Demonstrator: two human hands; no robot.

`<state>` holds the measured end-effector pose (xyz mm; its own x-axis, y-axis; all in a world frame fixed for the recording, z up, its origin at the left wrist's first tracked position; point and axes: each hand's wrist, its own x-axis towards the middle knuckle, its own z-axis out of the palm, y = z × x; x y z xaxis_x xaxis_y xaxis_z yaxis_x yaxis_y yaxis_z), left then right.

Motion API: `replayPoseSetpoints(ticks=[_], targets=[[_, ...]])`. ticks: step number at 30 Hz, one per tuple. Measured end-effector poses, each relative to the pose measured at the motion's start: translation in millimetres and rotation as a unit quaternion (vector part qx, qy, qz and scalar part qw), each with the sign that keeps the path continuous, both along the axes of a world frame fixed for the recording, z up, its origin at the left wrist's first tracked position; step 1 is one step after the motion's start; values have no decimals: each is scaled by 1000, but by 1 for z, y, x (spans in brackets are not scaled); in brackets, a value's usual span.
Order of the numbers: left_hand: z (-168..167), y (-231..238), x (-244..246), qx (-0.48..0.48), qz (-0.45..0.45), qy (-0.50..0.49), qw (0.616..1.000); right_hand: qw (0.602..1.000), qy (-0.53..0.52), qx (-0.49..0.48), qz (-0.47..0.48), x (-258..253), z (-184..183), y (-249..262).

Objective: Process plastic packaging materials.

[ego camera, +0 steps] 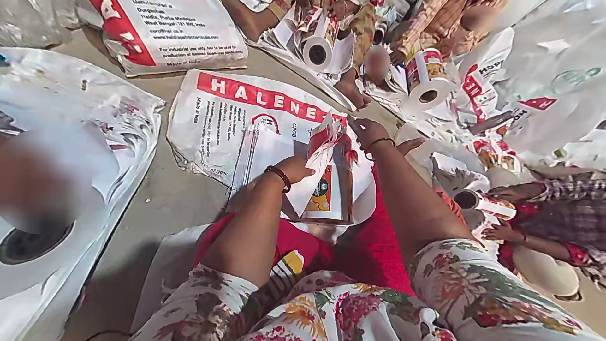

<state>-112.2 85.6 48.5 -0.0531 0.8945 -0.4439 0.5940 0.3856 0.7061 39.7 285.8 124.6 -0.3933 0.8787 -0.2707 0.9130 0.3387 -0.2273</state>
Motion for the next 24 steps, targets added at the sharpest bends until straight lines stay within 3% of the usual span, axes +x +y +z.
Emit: replayPoseSetpoints(ticks=[13,19,24], targets=[[-2,2,3,10,2,-7,1000,970,-217,63,85,-31,14,-38],[-1,-4,6,5,9,-28,1000,901,-324,12,288,-15,23,-15],[1,-8,1,-2,20,-34,999,951,-230,-79,191,-8,40,-27]])
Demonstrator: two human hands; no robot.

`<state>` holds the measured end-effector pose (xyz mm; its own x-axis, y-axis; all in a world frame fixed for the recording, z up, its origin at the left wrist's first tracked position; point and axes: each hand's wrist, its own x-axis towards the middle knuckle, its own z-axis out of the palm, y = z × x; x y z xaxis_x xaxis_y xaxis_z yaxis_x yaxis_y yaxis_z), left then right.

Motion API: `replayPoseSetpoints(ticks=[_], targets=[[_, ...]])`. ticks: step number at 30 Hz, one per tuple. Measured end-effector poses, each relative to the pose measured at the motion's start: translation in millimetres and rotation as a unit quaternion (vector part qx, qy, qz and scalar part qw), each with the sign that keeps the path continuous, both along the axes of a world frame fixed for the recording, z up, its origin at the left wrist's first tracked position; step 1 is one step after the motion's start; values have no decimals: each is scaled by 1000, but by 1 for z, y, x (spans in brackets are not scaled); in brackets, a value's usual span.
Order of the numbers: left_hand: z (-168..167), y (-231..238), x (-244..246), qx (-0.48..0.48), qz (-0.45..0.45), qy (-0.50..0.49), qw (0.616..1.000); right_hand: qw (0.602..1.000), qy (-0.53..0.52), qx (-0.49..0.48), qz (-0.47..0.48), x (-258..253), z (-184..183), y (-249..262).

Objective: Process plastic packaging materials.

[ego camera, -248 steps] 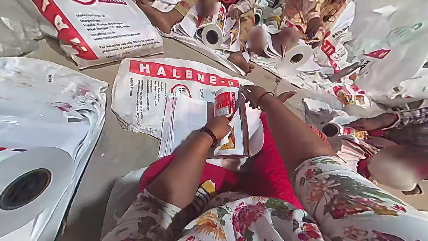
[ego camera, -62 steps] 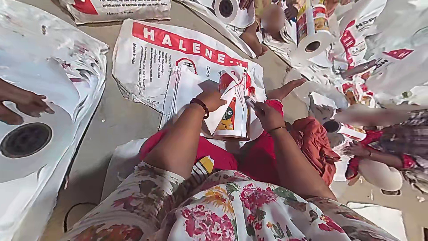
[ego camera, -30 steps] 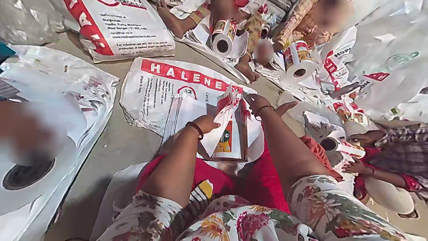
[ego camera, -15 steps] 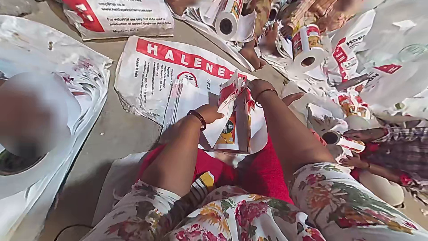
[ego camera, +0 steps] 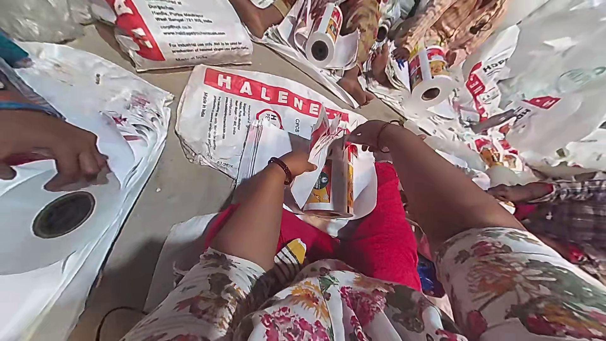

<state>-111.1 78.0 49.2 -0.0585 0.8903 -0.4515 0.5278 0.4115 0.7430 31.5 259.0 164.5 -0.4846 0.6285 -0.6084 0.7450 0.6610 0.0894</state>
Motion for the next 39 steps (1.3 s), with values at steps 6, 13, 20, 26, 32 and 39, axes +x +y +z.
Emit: replayPoseSetpoints(ticks=[6,13,20,26,32,39], targets=[[1,-1,-3,8,-11,-6,1000,987,81,115,-78,-10,-19,12],[6,2,-5,-6,-23,-8,1000,990,52,122,-46,-25,-30,15],[13,-2,-7,-6,-24,-25,999,994,-67,78,39,-22,-17,8],[-7,-20,-22,-4,30,-77,997,997,40,2,-65,16,-9,-23],[-20,-44,-43,-79,117,65,988,922,315,33,-224,79,-59,-88],[-24,-45,-24,-115,286,205,929,681,583,-57,-439,182,-116,-102]])
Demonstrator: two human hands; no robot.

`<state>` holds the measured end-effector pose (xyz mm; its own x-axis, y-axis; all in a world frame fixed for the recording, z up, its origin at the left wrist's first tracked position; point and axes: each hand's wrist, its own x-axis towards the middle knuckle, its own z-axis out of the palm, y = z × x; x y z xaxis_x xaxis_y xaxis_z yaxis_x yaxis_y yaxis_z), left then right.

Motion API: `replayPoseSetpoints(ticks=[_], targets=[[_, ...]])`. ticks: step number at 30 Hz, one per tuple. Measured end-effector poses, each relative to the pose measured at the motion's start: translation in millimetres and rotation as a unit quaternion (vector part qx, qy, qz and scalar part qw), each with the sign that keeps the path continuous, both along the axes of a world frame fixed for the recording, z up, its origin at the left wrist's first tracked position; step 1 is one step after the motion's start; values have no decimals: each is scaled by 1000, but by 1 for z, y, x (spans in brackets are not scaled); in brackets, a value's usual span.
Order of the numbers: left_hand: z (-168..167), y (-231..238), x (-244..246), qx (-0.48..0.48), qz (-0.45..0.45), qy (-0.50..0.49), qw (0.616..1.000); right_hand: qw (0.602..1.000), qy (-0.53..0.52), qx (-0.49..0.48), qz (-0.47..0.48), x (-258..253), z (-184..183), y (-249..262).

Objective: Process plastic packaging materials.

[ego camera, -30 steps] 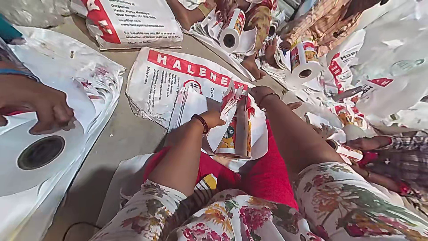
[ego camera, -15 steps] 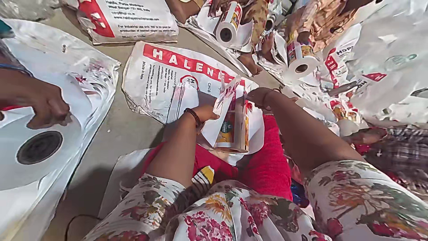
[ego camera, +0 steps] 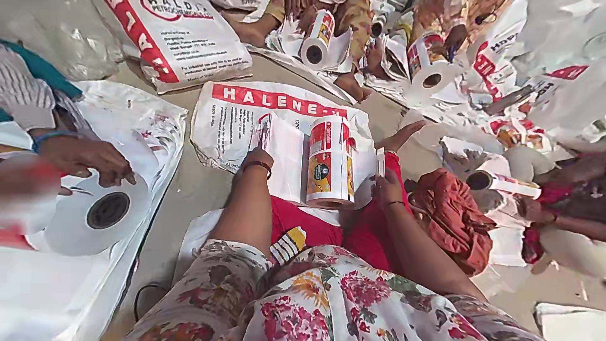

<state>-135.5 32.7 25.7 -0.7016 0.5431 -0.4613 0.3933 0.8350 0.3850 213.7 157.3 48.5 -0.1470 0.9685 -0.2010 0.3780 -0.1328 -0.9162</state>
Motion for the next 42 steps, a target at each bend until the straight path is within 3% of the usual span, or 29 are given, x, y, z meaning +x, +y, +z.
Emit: replayPoseSetpoints(ticks=[1,3,5,8,10,11,14,16,19,21,24,30,34,36,39,42], targets=[[6,4,4,56,21,37,998,997,58,-8,-40,8,-7,2],[13,14,18,182,-29,86,979,988,134,-30,-69,20,-20,7],[11,28,41,261,-165,103,945,987,155,-21,-38,22,-27,15],[-5,44,84,288,-364,117,878,989,148,-15,-4,12,-33,27],[-12,48,102,246,-405,141,869,990,137,-14,12,6,-34,29],[-11,46,106,214,-387,153,884,991,129,-13,25,5,-33,28],[7,44,101,14,-246,191,950,990,126,5,69,9,-29,29],[-6,45,83,-103,-208,209,950,986,141,13,83,18,-29,26],[-26,41,75,-100,-277,175,939,986,147,11,78,27,-20,24],[-38,45,82,-176,-309,109,928,981,182,4,67,27,-15,23],[-66,51,79,-259,-302,39,917,975,213,3,69,30,-12,24],[-74,70,63,-260,-303,38,916,982,168,6,88,31,-17,23],[-51,78,65,-142,-254,80,954,982,167,7,84,28,-18,26],[-28,70,79,34,-233,73,969,982,170,1,83,25,-17,26],[-9,74,92,211,-289,100,928,982,168,-6,91,23,-14,24],[1,84,97,206,-365,124,899,980,171,-11,98,17,-14,27]])
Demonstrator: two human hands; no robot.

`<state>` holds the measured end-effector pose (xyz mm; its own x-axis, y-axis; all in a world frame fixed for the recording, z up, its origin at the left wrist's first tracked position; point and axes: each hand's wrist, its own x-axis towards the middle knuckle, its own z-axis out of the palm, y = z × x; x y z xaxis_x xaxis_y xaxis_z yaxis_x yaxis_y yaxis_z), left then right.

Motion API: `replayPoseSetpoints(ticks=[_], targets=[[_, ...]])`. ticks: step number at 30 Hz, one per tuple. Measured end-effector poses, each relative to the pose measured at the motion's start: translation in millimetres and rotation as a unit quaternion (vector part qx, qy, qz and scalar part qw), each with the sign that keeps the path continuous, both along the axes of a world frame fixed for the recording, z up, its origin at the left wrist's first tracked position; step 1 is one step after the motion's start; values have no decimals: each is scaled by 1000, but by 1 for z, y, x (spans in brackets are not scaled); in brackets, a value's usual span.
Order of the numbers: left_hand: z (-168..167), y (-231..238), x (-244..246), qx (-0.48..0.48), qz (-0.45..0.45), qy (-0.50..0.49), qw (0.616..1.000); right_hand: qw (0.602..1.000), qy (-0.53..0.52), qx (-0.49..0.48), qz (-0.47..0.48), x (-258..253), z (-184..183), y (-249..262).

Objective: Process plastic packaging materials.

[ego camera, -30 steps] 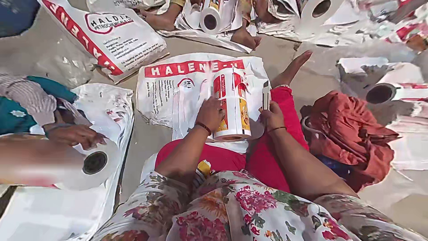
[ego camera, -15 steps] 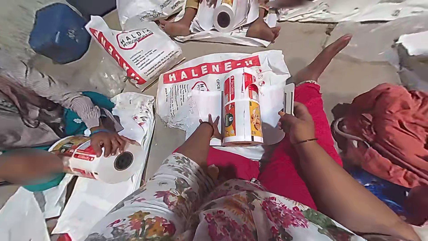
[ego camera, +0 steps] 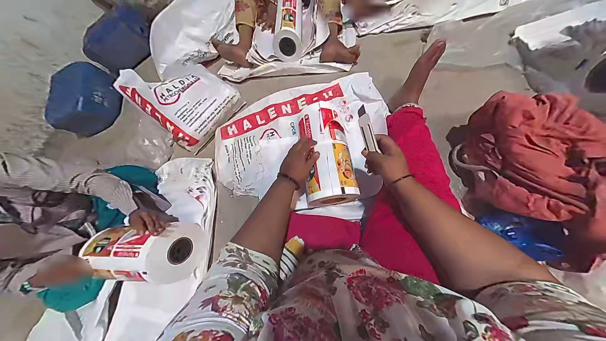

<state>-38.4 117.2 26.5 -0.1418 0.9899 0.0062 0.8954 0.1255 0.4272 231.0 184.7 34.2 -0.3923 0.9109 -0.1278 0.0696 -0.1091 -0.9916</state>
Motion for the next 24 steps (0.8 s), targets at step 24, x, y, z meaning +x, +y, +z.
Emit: replayPoseSetpoints(ticks=[24], targets=[[6,55,-2,-39,-80,126,988,996,-58,-56,-50,-10,3,7]])
